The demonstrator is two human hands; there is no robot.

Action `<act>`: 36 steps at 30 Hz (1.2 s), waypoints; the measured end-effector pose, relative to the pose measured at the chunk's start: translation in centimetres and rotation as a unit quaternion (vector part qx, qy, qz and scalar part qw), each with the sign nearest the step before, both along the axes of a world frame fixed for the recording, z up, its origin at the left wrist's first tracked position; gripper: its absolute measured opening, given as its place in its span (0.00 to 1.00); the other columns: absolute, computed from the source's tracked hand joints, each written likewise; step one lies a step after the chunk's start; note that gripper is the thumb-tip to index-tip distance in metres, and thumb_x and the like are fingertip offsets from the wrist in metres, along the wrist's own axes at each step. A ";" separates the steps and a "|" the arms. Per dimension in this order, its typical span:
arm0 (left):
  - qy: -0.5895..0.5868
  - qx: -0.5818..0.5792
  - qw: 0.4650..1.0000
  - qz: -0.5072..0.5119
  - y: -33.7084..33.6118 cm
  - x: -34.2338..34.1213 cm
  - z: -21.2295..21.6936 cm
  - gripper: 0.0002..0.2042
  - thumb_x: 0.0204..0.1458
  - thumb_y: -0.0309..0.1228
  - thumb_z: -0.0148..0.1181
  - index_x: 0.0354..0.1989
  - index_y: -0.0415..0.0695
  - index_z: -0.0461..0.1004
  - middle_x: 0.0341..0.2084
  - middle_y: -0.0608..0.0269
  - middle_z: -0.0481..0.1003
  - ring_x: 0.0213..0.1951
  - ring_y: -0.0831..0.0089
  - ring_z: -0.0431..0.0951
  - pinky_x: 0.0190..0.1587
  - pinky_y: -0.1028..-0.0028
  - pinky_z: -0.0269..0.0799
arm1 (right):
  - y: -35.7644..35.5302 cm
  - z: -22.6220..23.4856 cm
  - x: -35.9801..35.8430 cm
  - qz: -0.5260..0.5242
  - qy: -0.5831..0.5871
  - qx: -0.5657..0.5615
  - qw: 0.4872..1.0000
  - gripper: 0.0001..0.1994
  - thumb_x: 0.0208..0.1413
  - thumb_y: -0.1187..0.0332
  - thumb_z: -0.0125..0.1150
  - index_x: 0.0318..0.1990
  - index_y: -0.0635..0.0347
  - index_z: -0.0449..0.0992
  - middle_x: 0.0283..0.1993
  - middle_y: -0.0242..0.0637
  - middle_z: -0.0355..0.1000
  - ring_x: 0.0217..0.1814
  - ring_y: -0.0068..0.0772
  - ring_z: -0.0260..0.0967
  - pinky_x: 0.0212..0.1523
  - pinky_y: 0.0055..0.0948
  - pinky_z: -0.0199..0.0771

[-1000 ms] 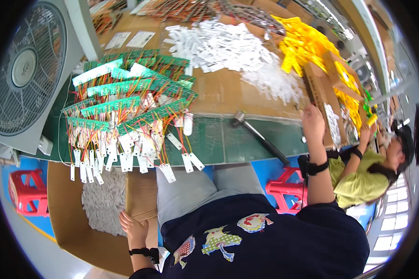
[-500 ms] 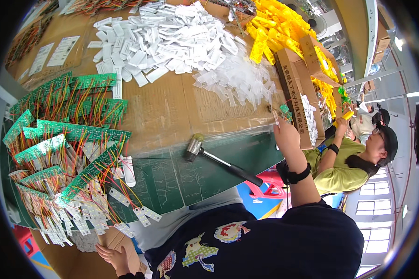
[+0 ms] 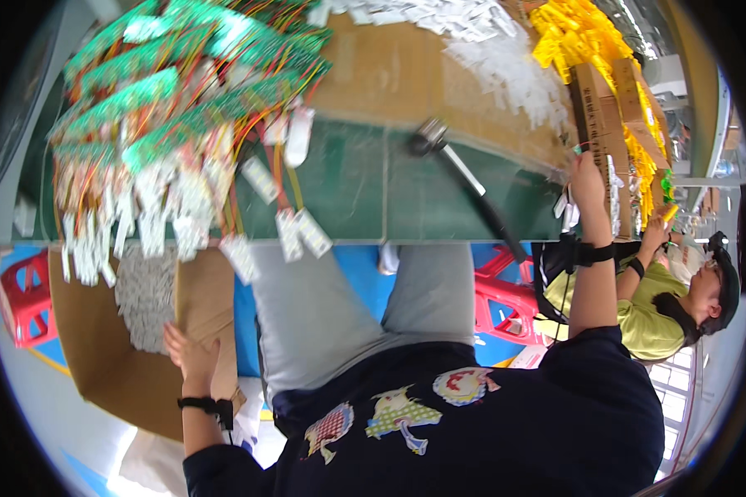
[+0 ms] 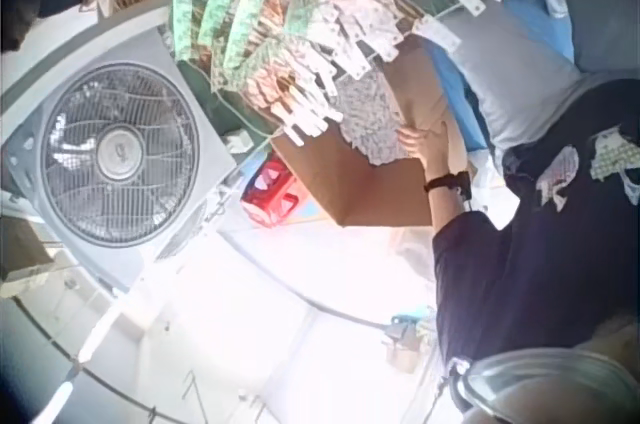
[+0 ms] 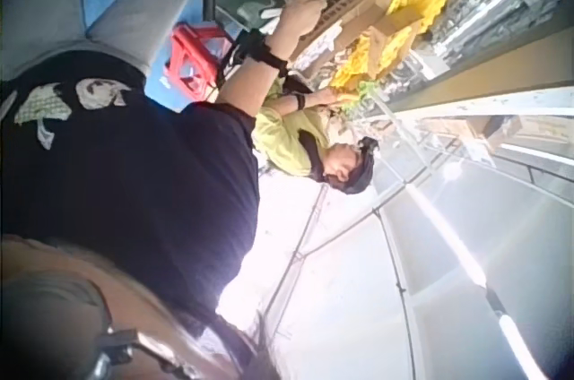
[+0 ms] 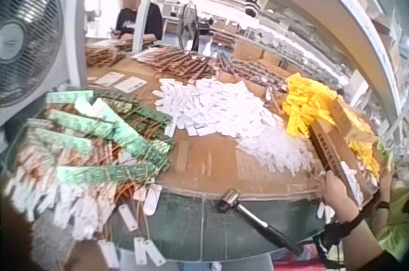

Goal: Manually assembling LED components by fitting wires and plastic housings together.

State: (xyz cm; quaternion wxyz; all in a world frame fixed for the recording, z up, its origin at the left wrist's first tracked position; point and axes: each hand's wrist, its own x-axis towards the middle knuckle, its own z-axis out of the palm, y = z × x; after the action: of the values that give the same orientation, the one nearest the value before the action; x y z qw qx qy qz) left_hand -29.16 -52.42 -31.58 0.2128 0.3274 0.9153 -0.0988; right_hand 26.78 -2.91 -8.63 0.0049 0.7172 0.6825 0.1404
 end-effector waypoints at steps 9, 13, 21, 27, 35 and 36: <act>-0.006 0.025 1.000 -0.012 -1.5 0.1 -1.2 0.61 0.38 0.47 0.69 0.67 0.35 0.25 0.67 0.42 0.33 0.68 0.45 0.35 0.62 0.46 0.52 | -5.3 4.6 -3.3 0.024 0.183 -0.116 0.976 0.20 0.51 0.78 0.46 0.53 0.61 0.70 0.23 0.42 0.72 0.15 0.29 0.68 0.20 0.26 0.68; -0.041 0.004 0.999 0.007 -0.4 0.3 0.6 0.60 0.38 0.48 0.68 0.67 0.34 0.25 0.67 0.42 0.32 0.68 0.44 0.35 0.62 0.45 0.51 | -6.9 5.0 -6.3 0.163 0.244 -0.051 0.955 0.11 0.56 0.74 0.48 0.45 0.65 0.71 0.27 0.40 0.74 0.25 0.26 0.73 0.25 0.25 0.70; -0.063 -0.017 0.997 0.042 -0.9 -0.5 0.5 0.59 0.39 0.50 0.66 0.67 0.33 0.27 0.67 0.42 0.32 0.68 0.43 0.33 0.63 0.44 0.47 | -1.4 4.9 -23.8 0.358 0.324 -0.166 0.860 0.06 0.56 0.74 0.55 0.40 0.62 0.75 0.38 0.34 0.76 0.40 0.23 0.72 0.31 0.21 0.70; -0.071 -0.034 0.996 0.046 -0.3 -1.2 0.3 0.60 0.37 0.49 0.68 0.66 0.32 0.28 0.67 0.39 0.32 0.68 0.40 0.33 0.63 0.43 0.45 | 2.9 3.5 -29.9 0.501 0.191 -0.119 0.836 0.10 0.49 0.79 0.56 0.40 0.62 0.75 0.39 0.41 0.71 0.40 0.40 0.70 0.39 0.30 0.69; -0.132 -0.044 0.989 0.058 -0.7 -1.4 1.5 0.58 0.40 0.53 0.63 0.68 0.34 0.30 0.68 0.41 0.30 0.68 0.41 0.31 0.64 0.44 0.42 | 2.5 3.1 -31.7 0.475 0.190 -0.207 0.834 0.14 0.47 0.79 0.56 0.44 0.61 0.72 0.37 0.42 0.66 0.42 0.44 0.66 0.45 0.34 0.65; -0.125 -0.032 0.990 0.064 -0.4 -1.4 1.5 0.57 0.39 0.53 0.64 0.68 0.35 0.31 0.68 0.43 0.32 0.69 0.42 0.32 0.64 0.45 0.42 | 2.4 3.0 -31.6 0.468 0.176 -0.197 0.843 0.14 0.47 0.78 0.56 0.44 0.62 0.71 0.37 0.43 0.67 0.43 0.44 0.66 0.46 0.35 0.65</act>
State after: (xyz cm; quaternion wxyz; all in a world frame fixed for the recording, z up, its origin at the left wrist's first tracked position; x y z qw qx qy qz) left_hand -30.57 -52.84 -30.08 0.3417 0.2713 0.8969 -0.0723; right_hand -4.85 -0.52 -5.65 -0.0405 0.3091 0.9398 -0.1402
